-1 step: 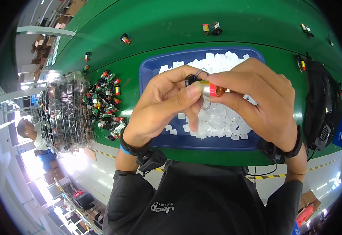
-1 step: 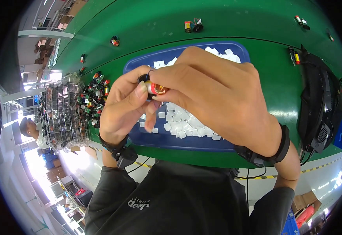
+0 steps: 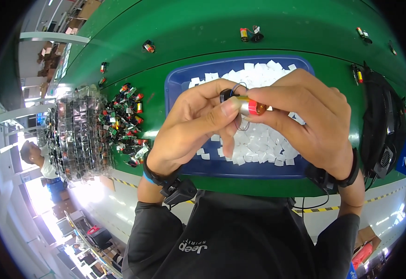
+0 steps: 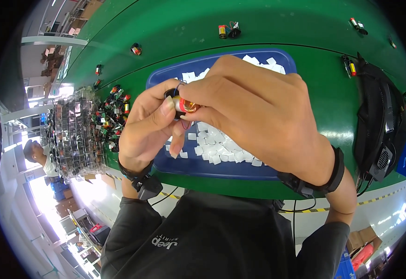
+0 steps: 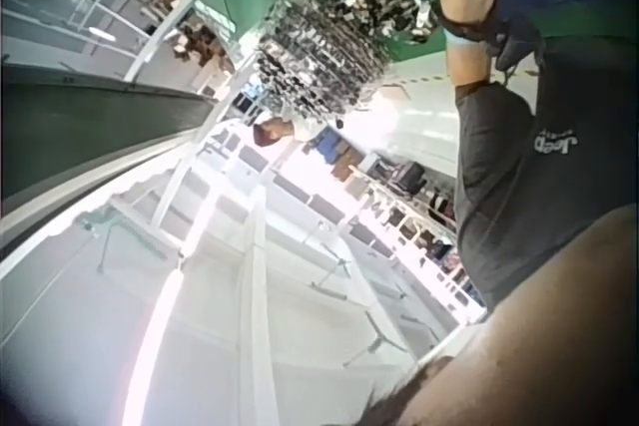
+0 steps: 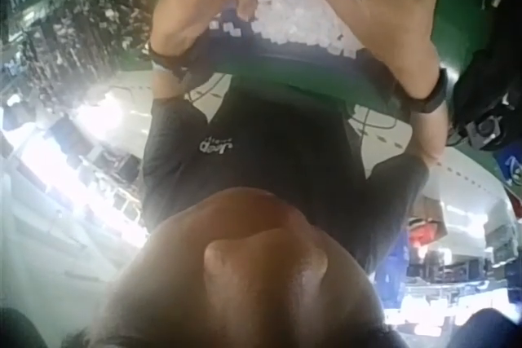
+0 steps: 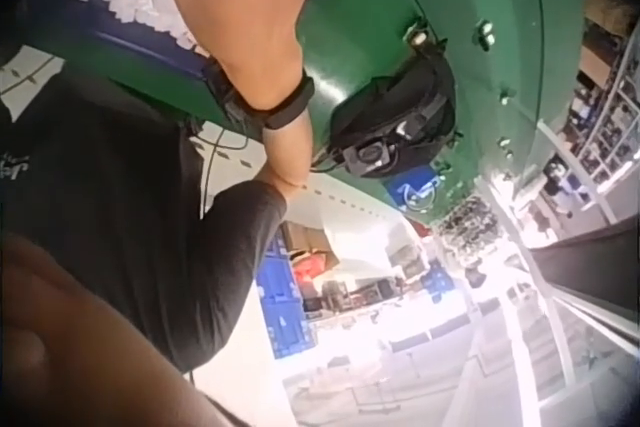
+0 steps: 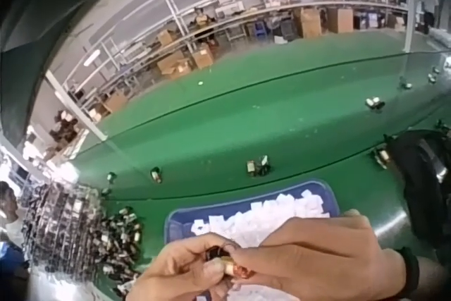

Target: The person picks up a battery and a circuit board, attaches a white adhesive strip to the board, and presses the battery onto it. Each assembled unit is then placed onto the green table as the process repeats.

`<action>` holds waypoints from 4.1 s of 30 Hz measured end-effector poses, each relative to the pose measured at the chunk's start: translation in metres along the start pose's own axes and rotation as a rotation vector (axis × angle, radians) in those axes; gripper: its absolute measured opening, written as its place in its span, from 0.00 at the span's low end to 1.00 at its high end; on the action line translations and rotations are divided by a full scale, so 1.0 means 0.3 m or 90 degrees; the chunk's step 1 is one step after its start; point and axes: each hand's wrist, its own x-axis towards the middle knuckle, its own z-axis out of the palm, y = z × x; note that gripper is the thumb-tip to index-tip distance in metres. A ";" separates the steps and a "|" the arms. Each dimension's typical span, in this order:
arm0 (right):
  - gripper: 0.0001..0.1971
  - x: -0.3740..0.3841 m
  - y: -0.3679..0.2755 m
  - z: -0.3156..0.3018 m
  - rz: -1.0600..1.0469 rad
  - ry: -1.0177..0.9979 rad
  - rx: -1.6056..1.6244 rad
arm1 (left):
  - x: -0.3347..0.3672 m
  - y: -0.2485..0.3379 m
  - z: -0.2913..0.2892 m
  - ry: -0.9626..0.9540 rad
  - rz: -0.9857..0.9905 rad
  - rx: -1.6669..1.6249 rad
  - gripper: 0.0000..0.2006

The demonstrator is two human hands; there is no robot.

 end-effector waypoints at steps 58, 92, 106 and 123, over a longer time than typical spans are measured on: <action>0.13 -0.005 -0.119 -0.056 0.094 -0.121 -0.087 | 0.631 -0.045 -0.348 0.119 0.233 1.181 0.13; 0.12 0.011 -0.022 -0.015 -0.120 -0.104 -0.136 | 0.013 0.008 -0.102 -0.039 -0.167 -0.035 0.16; 0.06 0.013 0.015 -0.001 0.426 -0.048 0.040 | 0.017 -0.047 -0.061 0.138 0.148 0.373 0.11; 0.14 -0.011 0.028 0.049 0.266 -0.133 0.016 | 0.001 -0.075 -0.028 0.114 0.063 0.495 0.07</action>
